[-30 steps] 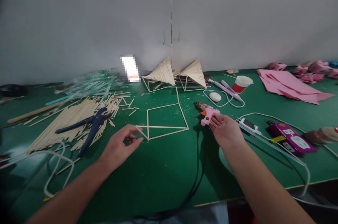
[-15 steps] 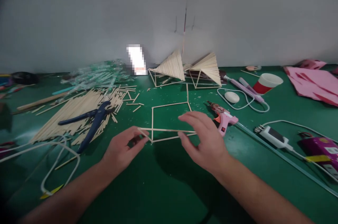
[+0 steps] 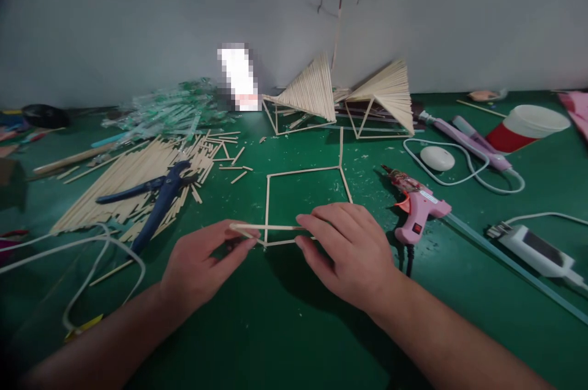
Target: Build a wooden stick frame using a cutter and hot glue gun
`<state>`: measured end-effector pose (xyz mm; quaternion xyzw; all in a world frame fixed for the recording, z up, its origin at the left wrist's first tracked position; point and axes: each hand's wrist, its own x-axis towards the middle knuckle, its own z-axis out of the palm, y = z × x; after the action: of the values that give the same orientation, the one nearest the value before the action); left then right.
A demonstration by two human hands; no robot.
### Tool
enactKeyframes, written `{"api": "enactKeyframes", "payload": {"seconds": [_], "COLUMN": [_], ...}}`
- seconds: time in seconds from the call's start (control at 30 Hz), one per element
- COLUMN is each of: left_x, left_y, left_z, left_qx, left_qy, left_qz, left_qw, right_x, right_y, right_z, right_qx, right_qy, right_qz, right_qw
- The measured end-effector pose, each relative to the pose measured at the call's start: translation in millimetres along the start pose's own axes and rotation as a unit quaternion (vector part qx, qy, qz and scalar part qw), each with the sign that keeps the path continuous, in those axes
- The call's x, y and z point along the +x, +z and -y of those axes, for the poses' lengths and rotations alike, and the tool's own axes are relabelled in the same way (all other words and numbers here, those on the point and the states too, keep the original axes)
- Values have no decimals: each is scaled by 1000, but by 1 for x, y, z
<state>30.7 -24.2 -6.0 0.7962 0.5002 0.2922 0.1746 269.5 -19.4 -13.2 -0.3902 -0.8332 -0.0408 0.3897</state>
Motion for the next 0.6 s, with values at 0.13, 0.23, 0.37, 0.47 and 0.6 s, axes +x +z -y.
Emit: {"api": "enactKeyframes", "payload": {"seconds": [0.13,0.23,0.37,0.47,0.6], "left_x": [0,-1,-2,-1,0], "left_y": [-4,-6,-7,-8,-8], "left_z": [0,2,4,4,6], "left_qx": [5,4,14,21,21], "left_qy": [13,18,21,23,25], "left_qz": [-18,-15,1,12,22], "left_qw": [1000,1000,1000,999,999], "right_x": [1,2,3,4,4], "right_y": [2,3,5,6,7], "right_z": [4,6,8,9,8], "right_qx": [-3,-2,-1,0,-4], "right_qy": [-1,2,7,7,4], "right_qz": [0,5,8,12,10], "right_qw": [1000,1000,1000,1000,1000]}}
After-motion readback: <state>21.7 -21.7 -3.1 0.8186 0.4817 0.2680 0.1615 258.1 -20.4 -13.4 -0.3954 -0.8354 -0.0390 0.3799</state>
